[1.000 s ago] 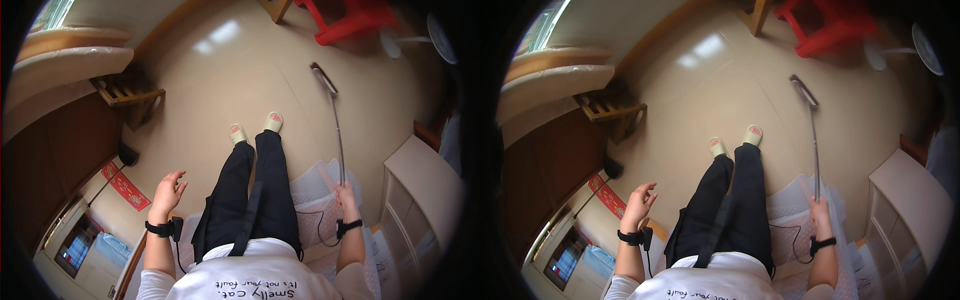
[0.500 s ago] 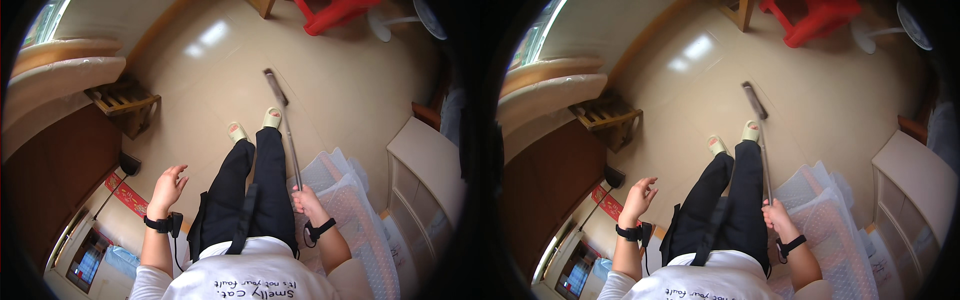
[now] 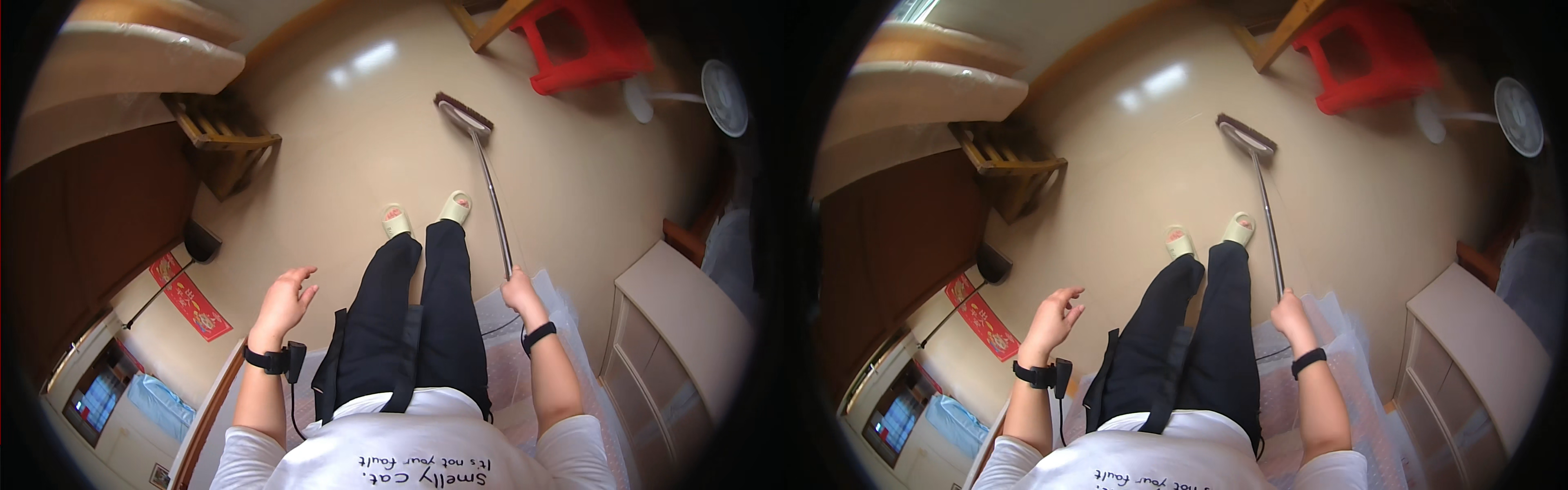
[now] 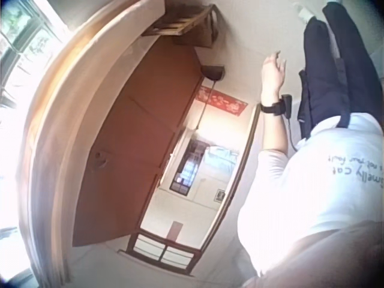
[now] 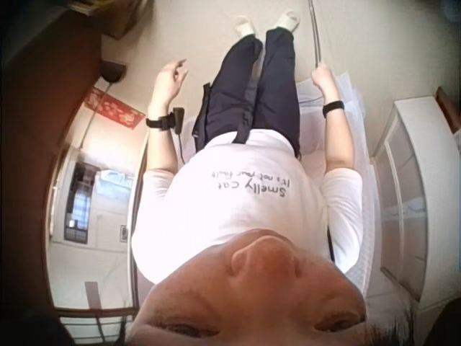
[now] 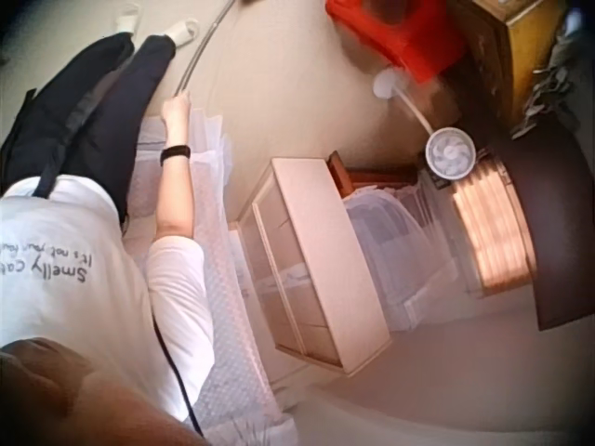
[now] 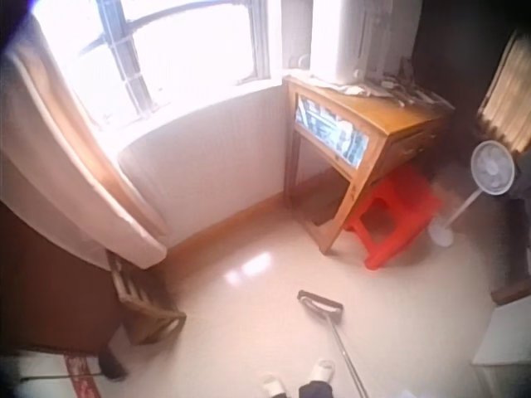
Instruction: The recorder uses a broom and dustpan to sweep the floor of a bedroom, including under furniture.
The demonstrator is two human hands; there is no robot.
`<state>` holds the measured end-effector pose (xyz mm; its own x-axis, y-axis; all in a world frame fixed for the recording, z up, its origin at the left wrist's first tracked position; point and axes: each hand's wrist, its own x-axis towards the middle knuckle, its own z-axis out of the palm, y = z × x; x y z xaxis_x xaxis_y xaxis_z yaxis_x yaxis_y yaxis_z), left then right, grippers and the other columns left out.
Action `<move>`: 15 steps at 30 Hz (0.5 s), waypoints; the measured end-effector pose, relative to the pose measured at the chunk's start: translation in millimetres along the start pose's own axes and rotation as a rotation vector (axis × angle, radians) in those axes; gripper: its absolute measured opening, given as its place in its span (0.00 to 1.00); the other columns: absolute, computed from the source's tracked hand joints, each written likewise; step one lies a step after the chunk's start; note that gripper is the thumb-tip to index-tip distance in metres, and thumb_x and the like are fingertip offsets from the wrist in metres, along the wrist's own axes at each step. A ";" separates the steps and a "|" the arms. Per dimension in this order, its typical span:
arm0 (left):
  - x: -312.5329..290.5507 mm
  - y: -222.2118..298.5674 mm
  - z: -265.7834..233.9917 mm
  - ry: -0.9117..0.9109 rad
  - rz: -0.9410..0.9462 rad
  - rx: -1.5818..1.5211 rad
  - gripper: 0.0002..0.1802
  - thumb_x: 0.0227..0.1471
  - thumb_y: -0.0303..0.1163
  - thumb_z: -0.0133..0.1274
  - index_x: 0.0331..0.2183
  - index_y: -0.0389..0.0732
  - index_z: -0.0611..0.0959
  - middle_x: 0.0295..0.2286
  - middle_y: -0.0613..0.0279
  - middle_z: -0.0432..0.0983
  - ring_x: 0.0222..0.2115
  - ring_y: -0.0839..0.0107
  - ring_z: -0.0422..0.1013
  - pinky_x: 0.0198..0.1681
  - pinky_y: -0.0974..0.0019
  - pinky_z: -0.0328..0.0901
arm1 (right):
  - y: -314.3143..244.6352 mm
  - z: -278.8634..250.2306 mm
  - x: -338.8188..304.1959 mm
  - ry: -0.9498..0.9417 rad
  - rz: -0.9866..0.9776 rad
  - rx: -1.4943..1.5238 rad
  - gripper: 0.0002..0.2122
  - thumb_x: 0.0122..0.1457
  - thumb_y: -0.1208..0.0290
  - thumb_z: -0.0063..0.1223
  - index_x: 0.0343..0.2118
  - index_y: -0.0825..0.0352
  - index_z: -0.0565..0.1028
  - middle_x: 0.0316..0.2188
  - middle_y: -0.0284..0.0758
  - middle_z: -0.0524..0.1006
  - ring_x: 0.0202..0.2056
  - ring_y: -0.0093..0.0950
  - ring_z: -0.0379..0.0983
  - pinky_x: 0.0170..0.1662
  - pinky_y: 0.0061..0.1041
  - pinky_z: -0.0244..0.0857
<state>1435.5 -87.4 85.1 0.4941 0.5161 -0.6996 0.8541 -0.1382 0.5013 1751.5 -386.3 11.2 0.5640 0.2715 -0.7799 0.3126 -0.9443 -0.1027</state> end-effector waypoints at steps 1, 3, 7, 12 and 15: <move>-1.0 -9.4 1.4 -0.010 0.011 -0.036 0.16 0.41 0.28 0.50 0.37 0.39 0.73 0.32 0.51 0.70 0.31 0.59 0.68 0.33 0.65 0.64 | -14.8 11.6 2.2 0.145 -0.140 -0.167 0.08 0.45 0.79 0.40 0.31 0.68 0.60 0.09 0.34 0.63 0.07 0.24 0.59 0.08 0.24 0.50; -6.6 -34.7 -3.3 -0.011 -0.019 -0.084 0.16 0.41 0.28 0.50 0.37 0.39 0.73 0.32 0.51 0.70 0.30 0.59 0.68 0.32 0.65 0.64 | -80.5 16.0 -33.0 -0.091 0.068 -0.059 0.08 0.45 0.79 0.40 0.31 0.69 0.62 0.13 0.38 0.65 0.10 0.27 0.62 0.12 0.25 0.55; -17.0 -78.4 -15.5 0.025 -0.076 -0.127 0.15 0.41 0.28 0.50 0.36 0.38 0.73 0.32 0.52 0.70 0.29 0.60 0.68 0.31 0.66 0.64 | -94.8 15.9 -79.1 -0.572 0.367 0.667 0.06 0.47 0.78 0.42 0.29 0.66 0.63 0.12 0.34 0.65 0.08 0.22 0.58 0.10 0.21 0.52; -24.4 -84.1 -18.7 0.065 -0.114 -0.151 0.15 0.42 0.28 0.50 0.36 0.38 0.73 0.33 0.53 0.70 0.30 0.60 0.68 0.31 0.66 0.65 | -97.3 -21.6 -88.2 -0.413 0.340 0.610 0.04 0.47 0.78 0.44 0.26 0.63 0.63 0.10 0.27 0.62 0.09 0.17 0.56 0.10 0.17 0.46; -16.5 -64.0 -11.1 0.064 -0.112 -0.111 0.15 0.42 0.28 0.50 0.36 0.38 0.73 0.32 0.53 0.70 0.31 0.61 0.68 0.32 0.66 0.65 | -67.8 -38.3 -32.2 -0.123 0.074 0.365 0.04 0.47 0.74 0.45 0.23 0.67 0.64 0.12 0.33 0.66 0.13 0.25 0.62 0.15 0.22 0.54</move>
<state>1371.0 -77.7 70.1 0.3822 0.5761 -0.7225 0.8785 0.0161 0.4775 1741.4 -323.8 66.9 0.4720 0.1965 -0.8594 -0.0308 -0.9706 -0.2389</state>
